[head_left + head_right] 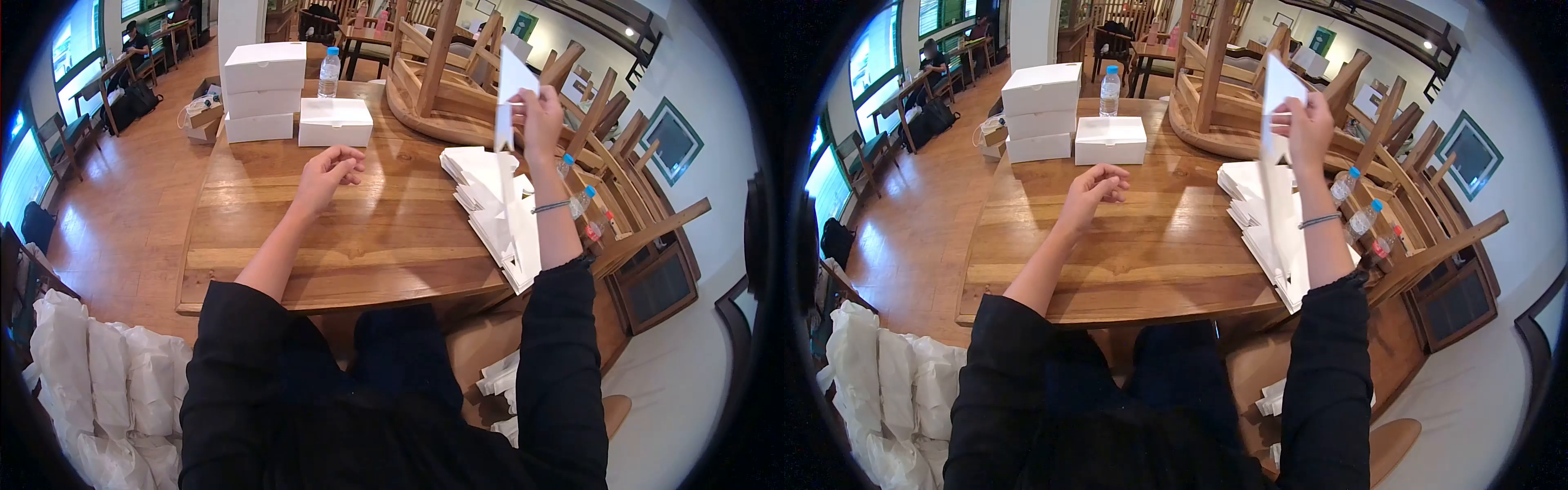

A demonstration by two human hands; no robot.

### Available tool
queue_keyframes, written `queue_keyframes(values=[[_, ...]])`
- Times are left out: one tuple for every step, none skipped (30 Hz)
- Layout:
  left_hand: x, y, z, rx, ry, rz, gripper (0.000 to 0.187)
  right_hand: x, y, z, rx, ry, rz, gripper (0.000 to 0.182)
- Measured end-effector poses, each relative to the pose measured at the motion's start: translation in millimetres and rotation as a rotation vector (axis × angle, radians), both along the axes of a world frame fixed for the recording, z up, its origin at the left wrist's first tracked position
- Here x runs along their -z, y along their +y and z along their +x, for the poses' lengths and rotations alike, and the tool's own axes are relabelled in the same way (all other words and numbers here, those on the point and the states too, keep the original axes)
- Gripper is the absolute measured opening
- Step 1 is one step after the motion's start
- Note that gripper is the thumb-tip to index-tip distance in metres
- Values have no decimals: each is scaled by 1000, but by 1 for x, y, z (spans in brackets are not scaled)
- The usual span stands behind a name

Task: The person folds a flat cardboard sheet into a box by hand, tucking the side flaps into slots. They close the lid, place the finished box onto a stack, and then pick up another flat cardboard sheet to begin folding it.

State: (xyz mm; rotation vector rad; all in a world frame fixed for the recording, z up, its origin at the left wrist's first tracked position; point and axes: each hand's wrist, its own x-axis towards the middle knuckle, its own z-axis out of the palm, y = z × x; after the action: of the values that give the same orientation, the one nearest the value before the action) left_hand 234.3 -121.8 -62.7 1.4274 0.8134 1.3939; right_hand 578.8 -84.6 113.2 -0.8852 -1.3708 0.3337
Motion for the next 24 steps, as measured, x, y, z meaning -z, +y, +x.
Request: queue_keyframes(values=[[-4, -5, 1, -36, 26, 42, 21, 3, -3, -16, -82, 12, -40, 11], [-7, -11, 4, -74, 53, 84, 22, 9, -5, -34, -126, -17, -68, 11], [-12, -17, 7, -113, 80, 126, 24, 16, -8, -53, -172, -47, -96, 10], [-19, -23, 10, -311, 190, 365, 28, 27, -9, -72, -224, -61, -135, 10], [-25, -29, 14, -508, 302, 603, 32, 42, -10, -90, -277, -75, -174, 11], [-31, -35, 15, -702, 416, 842, 36, 56, -13, -106, -332, -78, -242, 11], [-37, -39, 14, -722, 438, 905, 37, 71, -17, -120, -387, -78, -310, 12], [-42, -43, 12, -741, 460, 968, 38, 91, -17, -130, -397, -100, -341, 14], [-43, -45, 12, -758, 481, 1032, 39, 111, -17, -137, -407, -123, -373, 16], [-40, -46, 11, -636, 545, 1014, 36, 127, -20, -144, -403, -131, -409, 17], [-35, -47, 10, -515, 606, 991, 34, 142, -25, -149, -400, -141, -446, 18], [-29, -48, 10, -397, 665, 965, 32, 154, -32, -155, -358, -142, -503, 22], [-21, -50, 13, -246, 712, 836, 29, 184, -15, -149, -259, -325, -409, 26], [-13, -53, 22, -100, 753, 705, 27, 197, -13, -150, -192, -385, -427, 27], [-10, -57, 30, 42, 787, 571, 26, 203, -16, -153, -125, -446, -443, 29], [-16, -60, 36, 227, 980, 524, 24, 204, -16, -155, -173, -376, -529, 31], [-22, -61, 40, 416, 1169, 466, 23, 203, -16, -154, -306, -287, -599, 31], [-17, -59, 42, 551, 1064, 417, 26, 207, -13, -148, -437, -195, -670, 31], [-8, -56, 44, 688, 953, 365, 31, 207, -13, -140, -565, -98, -744, 31], [2, -53, 46, 822, 833, 311, 36, 203, -12, -125, -696, -122, -823, 30], [0, -54, 44, 804, 863, 325, 41, 192, -21, -115, -691, -171, -837, 30], [-6, -58, 40, 786, 894, 340, 47, 176, -39, -107, -685, -221, -850, 32], [-8, -60, 37, 768, 924, 354, 54, 166, -54, -97, -680, -270, -863, 34], [-5, -59, 36, 735, 976, 406, 56, 164, -63, -82, -677, -380, -809, 37]])
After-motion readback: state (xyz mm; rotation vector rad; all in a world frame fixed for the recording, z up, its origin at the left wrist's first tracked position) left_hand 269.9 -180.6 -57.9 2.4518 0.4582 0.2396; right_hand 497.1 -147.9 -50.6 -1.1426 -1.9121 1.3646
